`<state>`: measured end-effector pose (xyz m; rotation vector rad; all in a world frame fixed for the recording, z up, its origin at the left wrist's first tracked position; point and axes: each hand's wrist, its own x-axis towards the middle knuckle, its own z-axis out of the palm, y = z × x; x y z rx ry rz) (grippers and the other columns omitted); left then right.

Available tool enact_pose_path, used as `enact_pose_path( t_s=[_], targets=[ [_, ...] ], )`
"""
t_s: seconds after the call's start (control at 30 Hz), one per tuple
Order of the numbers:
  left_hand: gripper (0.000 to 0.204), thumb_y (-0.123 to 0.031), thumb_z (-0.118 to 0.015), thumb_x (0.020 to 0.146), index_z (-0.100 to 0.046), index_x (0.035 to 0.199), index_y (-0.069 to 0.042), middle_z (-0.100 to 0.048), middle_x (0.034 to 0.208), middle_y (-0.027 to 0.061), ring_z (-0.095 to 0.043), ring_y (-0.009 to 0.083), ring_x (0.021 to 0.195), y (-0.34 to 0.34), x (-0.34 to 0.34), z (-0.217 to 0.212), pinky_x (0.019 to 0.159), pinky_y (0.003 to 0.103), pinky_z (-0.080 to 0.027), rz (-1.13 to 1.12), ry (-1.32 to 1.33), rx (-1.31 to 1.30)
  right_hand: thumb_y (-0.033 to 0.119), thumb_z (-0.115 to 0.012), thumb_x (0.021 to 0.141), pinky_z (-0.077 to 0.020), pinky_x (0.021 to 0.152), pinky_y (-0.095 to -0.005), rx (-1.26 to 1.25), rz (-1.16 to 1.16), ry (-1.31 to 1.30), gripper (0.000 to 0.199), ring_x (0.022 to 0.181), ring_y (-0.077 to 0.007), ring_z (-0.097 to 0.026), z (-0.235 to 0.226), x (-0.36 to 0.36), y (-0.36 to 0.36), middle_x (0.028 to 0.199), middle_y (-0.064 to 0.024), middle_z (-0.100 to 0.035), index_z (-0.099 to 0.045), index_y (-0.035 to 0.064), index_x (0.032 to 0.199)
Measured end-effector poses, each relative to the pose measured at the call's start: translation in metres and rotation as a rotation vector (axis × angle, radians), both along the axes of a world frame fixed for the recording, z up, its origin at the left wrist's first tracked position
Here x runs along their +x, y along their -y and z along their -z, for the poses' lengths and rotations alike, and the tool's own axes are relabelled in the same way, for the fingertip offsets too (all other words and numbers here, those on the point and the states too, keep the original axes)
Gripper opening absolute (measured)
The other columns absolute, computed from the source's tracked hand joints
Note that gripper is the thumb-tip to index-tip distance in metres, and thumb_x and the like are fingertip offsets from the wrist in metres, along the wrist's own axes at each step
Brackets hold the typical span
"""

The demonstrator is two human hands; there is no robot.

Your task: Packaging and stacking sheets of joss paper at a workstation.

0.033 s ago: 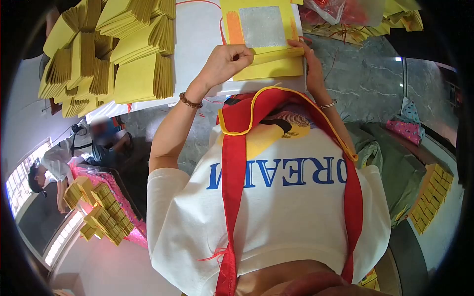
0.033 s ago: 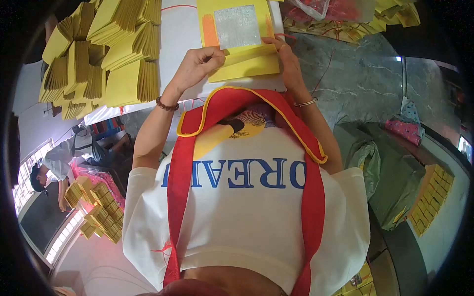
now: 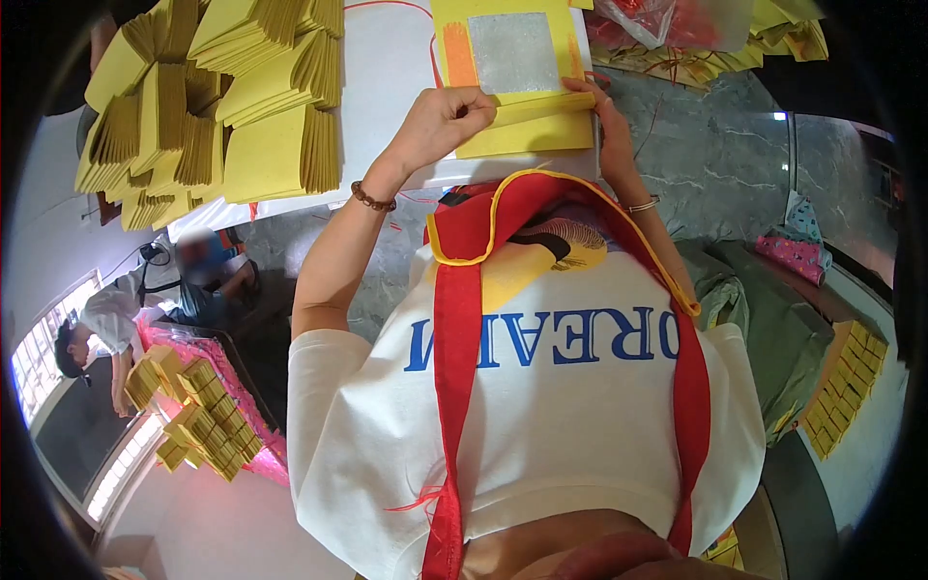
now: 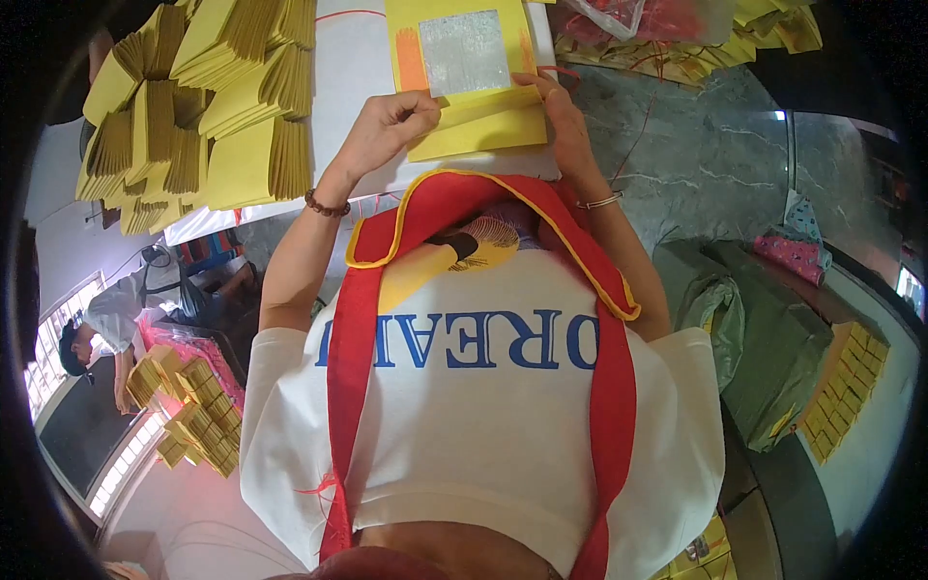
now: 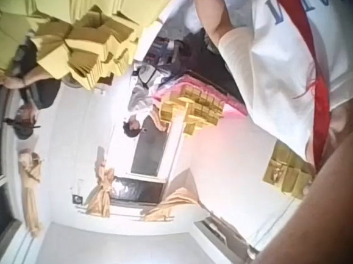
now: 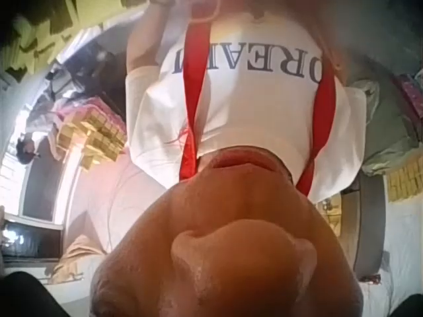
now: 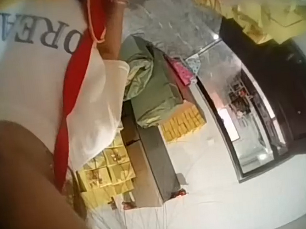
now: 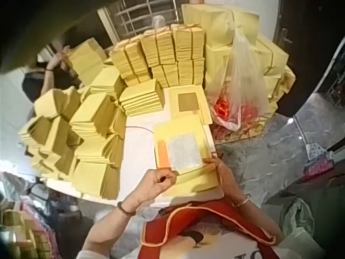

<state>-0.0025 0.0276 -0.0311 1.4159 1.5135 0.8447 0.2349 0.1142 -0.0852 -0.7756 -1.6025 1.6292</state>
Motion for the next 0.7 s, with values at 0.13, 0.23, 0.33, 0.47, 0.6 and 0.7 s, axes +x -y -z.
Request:
enact_pose_path(
  t_s=[0.13, 0.23, 0.33, 0.47, 0.6, 0.7],
  targets=[
    [0.021, -0.019, -0.056, 0.085, -0.062, 0.083, 0.001, -0.052, 0.06, -0.0014, -0.044, 0.0045, 0.056, -0.002, -0.001, 0.0, 0.051, 0.022, -0.038, -0.037, 0.053, -0.046, 0.02, -0.042, 0.092, -0.0304, 0.1, -0.0271, -0.085, -0.081, -0.053, 0.039, 0.116, -0.0142, -0.044, -0.008, 0.001, 0.002, 0.127, -0.0041, -0.049, -0.046, 0.0009, 0.126],
    [0.022, -0.02, -0.056, 0.085, -0.063, 0.083, 0.001, -0.052, 0.061, -0.0022, -0.044, 0.0044, 0.057, -0.002, -0.003, 0.004, 0.052, 0.022, -0.038, -0.023, 0.094, -0.054, 0.012, -0.054, 0.086, -0.0322, 0.098, -0.0264, -0.094, -0.092, -0.021, 0.043, 0.115, -0.0122, -0.044, -0.007, 0.003, -0.001, 0.125, -0.0028, -0.049, -0.047, 0.0032, 0.127],
    [0.023, -0.022, -0.057, 0.085, -0.063, 0.084, 0.001, -0.052, 0.063, -0.0026, -0.044, 0.0044, 0.059, -0.001, -0.003, -0.001, 0.053, 0.021, -0.038, -0.006, 0.133, -0.054, 0.006, -0.058, 0.083, -0.0345, 0.096, -0.0257, -0.062, -0.081, 0.032, 0.046, 0.112, -0.0114, -0.046, -0.009, 0.002, 0.0, 0.124, -0.0017, -0.05, -0.047, 0.0053, 0.127],
    [0.024, -0.022, -0.057, 0.085, -0.063, 0.085, 0.001, -0.053, 0.065, -0.0027, -0.045, 0.0044, 0.06, -0.004, -0.005, -0.003, 0.054, 0.021, -0.038, 0.013, 0.097, -0.106, 0.005, -0.06, 0.081, -0.036, 0.095, -0.0256, 0.047, -0.089, 0.025, 0.047, 0.11, -0.0112, -0.048, 0.009, 0.005, -0.007, 0.123, -0.0012, -0.051, -0.048, 0.0056, 0.127],
    [0.023, -0.021, -0.056, 0.085, -0.063, 0.086, 0.001, -0.054, 0.065, -0.0026, -0.046, 0.0043, 0.061, -0.005, -0.007, -0.002, 0.055, 0.021, -0.039, 0.021, 0.096, -0.112, 0.006, -0.062, 0.08, -0.0368, 0.095, -0.0256, 0.042, -0.077, 0.02, 0.049, 0.109, -0.0107, -0.049, 0.005, 0.002, -0.005, 0.122, -0.0008, -0.052, -0.048, 0.0057, 0.127],
    [0.023, -0.02, -0.056, 0.085, -0.063, 0.087, 0.002, -0.055, 0.067, -0.002, -0.047, 0.0045, 0.063, -0.006, -0.008, -0.003, 0.056, 0.021, -0.04, 0.041, 0.102, -0.102, 0.006, -0.063, 0.08, -0.0371, 0.095, -0.0259, 0.045, -0.077, 0.018, 0.05, 0.109, -0.0108, -0.049, 0.003, 0.002, -0.005, 0.123, -0.001, -0.052, -0.048, 0.0062, 0.127]
  ],
)
